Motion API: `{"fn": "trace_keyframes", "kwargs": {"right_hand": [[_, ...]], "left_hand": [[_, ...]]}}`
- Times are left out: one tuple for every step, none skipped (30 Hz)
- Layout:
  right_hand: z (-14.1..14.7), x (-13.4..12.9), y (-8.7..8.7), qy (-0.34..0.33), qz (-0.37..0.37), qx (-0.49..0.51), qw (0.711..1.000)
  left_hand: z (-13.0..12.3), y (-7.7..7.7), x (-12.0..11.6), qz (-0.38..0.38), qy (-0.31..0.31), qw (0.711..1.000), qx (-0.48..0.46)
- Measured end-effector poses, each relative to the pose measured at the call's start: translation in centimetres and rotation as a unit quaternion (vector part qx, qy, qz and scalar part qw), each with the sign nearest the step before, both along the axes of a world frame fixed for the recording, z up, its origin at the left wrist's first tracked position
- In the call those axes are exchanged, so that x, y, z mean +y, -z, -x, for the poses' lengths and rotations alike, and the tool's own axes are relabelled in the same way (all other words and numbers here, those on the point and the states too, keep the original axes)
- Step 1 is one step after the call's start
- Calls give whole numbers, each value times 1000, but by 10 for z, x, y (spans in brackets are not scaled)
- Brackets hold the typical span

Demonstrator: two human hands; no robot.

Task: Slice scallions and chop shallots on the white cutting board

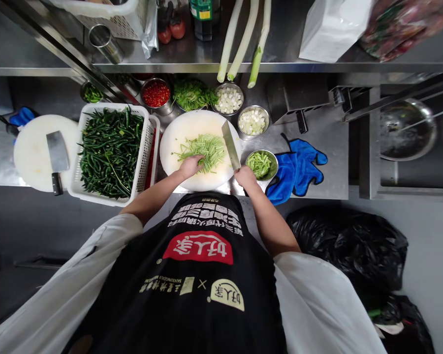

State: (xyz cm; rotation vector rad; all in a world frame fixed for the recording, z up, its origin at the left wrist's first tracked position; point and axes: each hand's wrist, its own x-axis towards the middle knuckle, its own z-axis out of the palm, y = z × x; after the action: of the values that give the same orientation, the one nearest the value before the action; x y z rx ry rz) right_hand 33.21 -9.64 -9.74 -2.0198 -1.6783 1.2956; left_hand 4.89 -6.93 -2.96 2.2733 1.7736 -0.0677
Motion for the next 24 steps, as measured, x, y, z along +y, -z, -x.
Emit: {"fn": "trace_keyframes", "kwargs": {"right_hand": [[0,0,0,-1,0,0,1000],[0,0,0,-3,-1,-1,1000],[0,0,0,-4,-3,-3,1000],[0,0,0,-4,-5,-6,1000],[1,0,0,-4,-7,-9,1000],[1,-1,0,-4,-10,-12,1000],[1,-1,0,-4,-12,-14,1000],[1,-1,0,-3,-15,-13,1000],[1,-1,0,-1,-15,-11,1000],[1,-2,0,1,-14,-6,1000],[0,-2,1,2,-12,0,1000],[0,-2,1,4,-9,6,1000],[0,-2,2,6,-7,10,1000],[0,-2,3,8,-5,13,1000],[0,-2,4,9,-5,14,1000],[-1,-1,6,9,-6,14,1000],[-1,-1,7,8,-6,13,1000],[-1,0,8,6,-6,13,1000],[-1,0,9,3,-6,12,1000],[-1,0,10,2,-6,11,1000],[-1,1,10,0,-7,9,1000],[-1,1,10,-2,-8,6,1000],[-1,1,10,-4,-9,3,1000],[-2,1,10,-6,-9,0,1000]], "left_hand": [[-4,1,4,2,-14,1000,16],[-6,2,8,6,-24,999,28],[-7,3,12,12,-30,999,38],[-8,3,15,18,-32,998,45],[-7,3,16,23,-32,998,48],[-6,2,18,22,-33,998,45],[-4,1,18,15,-37,999,34],[-1,-1,17,3,-43,999,12],[3,-4,16,-9,-51,998,-19],[9,-8,15,-16,-64,996,-58],[17,-12,13,-18,-81,992,-100],[27,-17,11,-15,-102,984,-142],[38,-22,9,-13,-127,975,-184],[49,-26,7,-16,-155,962,-223],[61,-29,4,-26,-182,948,-258],[73,-31,2,-43,-207,934,-289],[83,-32,-1,-63,-233,918,-314],[93,-31,-5,-84,-259,903,-331],[100,-29,-8,-102,-285,890,-341],[106,-26,-11,-115,-308,880,-344],[110,-23,-15,-124,-325,874,-340],[112,-19,-17,-128,-334,873,-330],[113,-15,-20,-129,-333,879,-316],[112,-12,-21,-124,-323,891,-295]]}}
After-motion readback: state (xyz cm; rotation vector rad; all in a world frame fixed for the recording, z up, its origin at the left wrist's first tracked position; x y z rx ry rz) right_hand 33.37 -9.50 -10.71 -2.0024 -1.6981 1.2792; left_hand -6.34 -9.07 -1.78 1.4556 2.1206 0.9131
